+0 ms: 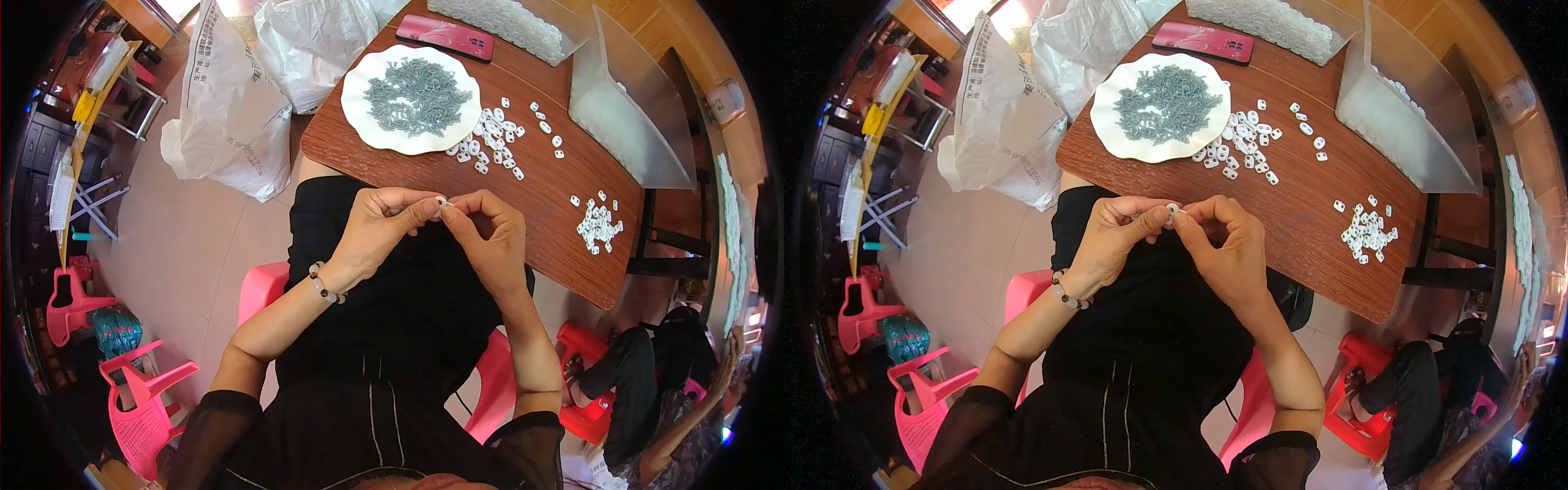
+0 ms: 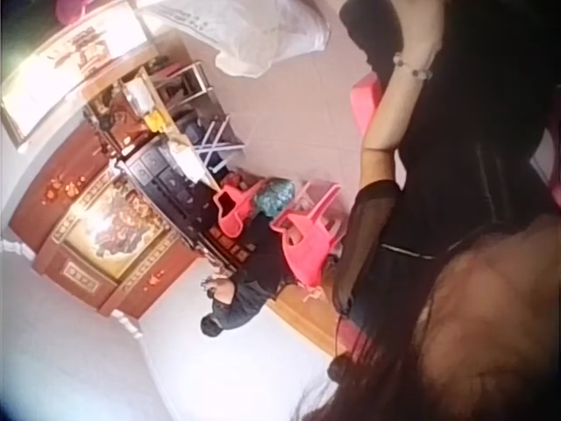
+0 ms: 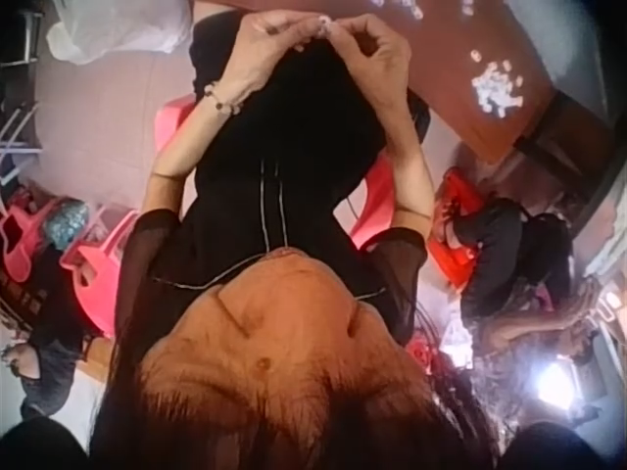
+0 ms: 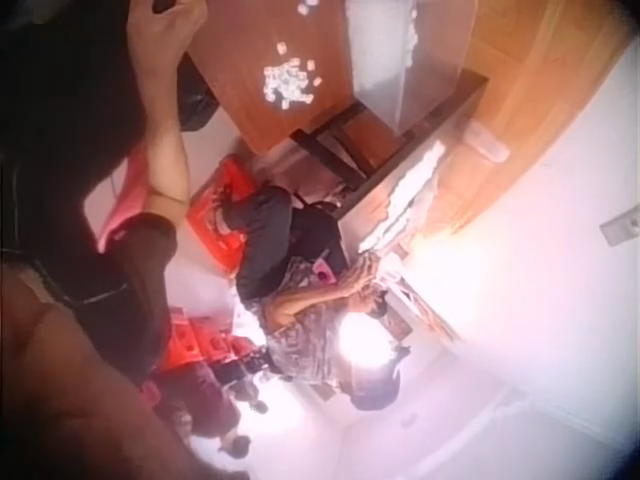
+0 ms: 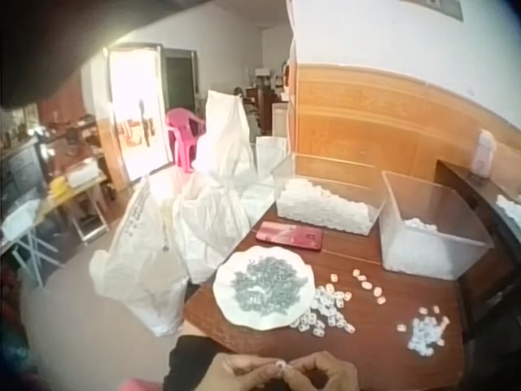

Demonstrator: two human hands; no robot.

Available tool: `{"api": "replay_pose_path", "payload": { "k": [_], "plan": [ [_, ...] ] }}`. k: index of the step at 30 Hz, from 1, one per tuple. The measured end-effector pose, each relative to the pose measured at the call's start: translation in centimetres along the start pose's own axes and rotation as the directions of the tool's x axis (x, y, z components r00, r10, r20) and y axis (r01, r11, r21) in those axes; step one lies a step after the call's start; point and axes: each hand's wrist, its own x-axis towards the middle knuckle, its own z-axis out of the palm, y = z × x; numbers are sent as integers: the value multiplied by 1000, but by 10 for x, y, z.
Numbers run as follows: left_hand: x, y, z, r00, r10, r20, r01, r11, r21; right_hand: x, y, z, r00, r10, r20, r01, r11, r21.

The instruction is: Inserting small beads into plastic components manually.

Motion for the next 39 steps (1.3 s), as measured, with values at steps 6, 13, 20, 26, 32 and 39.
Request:
{"api": "replay_pose_path", "payload": {
  "k": [6, 13, 20, 26, 32, 39],
  "plan": [
    [2, 14, -8, 991, -57, 120, 65, 996, -62, 2, -6, -3, 989, 94, 114, -101, 993, 55],
    [3, 17, -16, 964, -170, 206, 203, 967, -151, 3, -1, -2, 989, 31, 141, -58, 980, 192],
    [0, 22, -14, 959, -186, 215, 228, 956, -186, 5, 3, -5, 960, -39, 277, -19, 979, 202],
    [-2, 26, -12, 960, -170, 221, 209, 964, -164, 5, 0, -5, 946, -121, 300, 78, 985, 154],
    [-2, 27, -12, 963, -166, 214, 195, 973, -122, 4, -1, -4, 945, -137, 298, 95, 984, 151],
    [-2, 29, -11, 960, -174, 220, 201, 974, -108, 5, 0, -3, 932, -241, 270, 215, 969, 122]
  ]
}}
